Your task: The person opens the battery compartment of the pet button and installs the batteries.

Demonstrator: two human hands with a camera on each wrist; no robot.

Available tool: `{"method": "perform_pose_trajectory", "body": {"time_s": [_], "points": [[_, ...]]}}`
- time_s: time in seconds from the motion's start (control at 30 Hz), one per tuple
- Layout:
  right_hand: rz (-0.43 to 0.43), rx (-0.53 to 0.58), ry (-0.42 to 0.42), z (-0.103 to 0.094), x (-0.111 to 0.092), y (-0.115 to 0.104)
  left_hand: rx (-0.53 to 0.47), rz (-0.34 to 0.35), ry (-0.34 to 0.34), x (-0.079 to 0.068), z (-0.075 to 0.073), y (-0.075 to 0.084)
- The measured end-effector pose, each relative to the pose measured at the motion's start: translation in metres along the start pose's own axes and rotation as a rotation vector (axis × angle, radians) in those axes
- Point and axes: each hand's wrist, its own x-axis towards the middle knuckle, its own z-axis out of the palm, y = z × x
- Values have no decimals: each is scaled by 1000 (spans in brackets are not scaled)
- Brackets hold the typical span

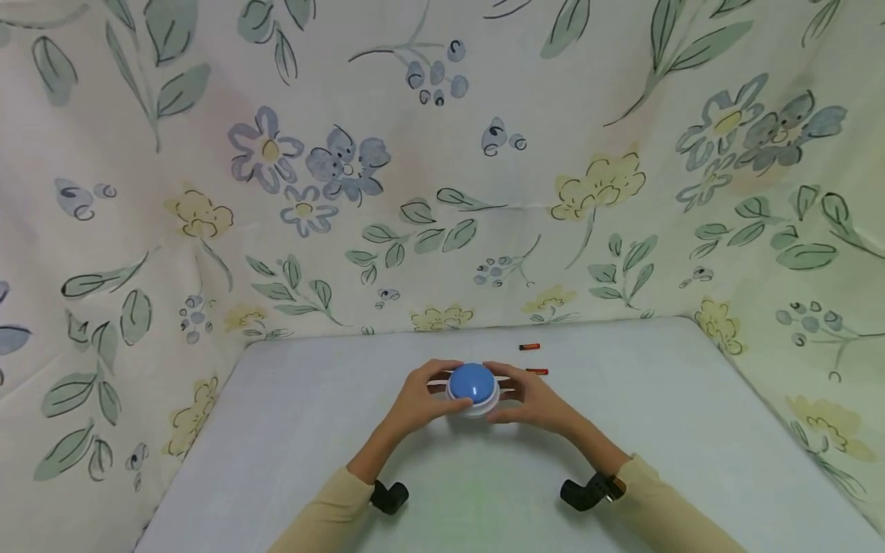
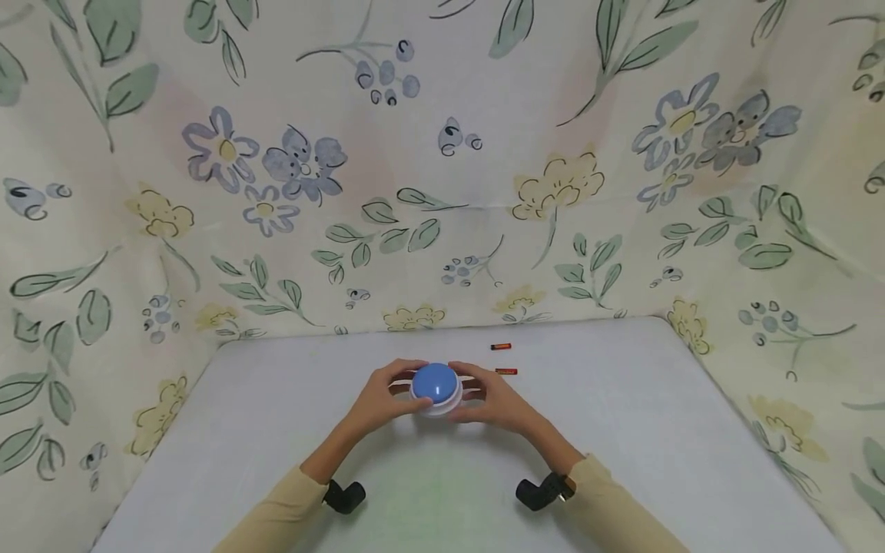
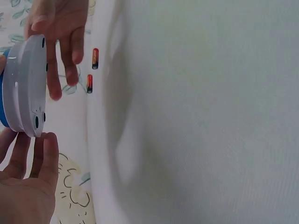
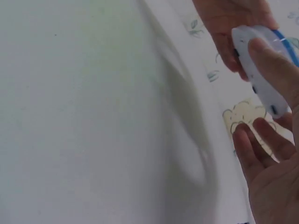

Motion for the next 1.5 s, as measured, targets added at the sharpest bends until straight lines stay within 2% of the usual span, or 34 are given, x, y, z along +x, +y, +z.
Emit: {"method": "perform_pose_trajectory", "body": {"time_s": [0.07,0.2,0.37,0.47,0.73,0.9,1.07,1.27,1.5], "points": [[-11,0,-6,0,-1,6,-43,-10,-5,-1,1,5],[-46,-2,25,1,-2,5,-101,-33,-11,2,5,-13],[-59,58,26,2,-5,2,-134,-48,-39,2,7,-20],[-65,77,22,4,-6,3,-109,-53,-52,2,8,-17],[-86,85,31,5,-5,5,57,-55,-52,3,11,-7],[-79,83,28,6,-4,3,89,-57,-75,4,10,-5],[-74,84,36,8,-4,1,63,-79,-79,3,8,-3],[-49,170,20,9,-3,-2,24,-98,-74,2,7,-3],[10,228,-3,13,-3,-1,-109,-99,-85,0,6,-6]]}}
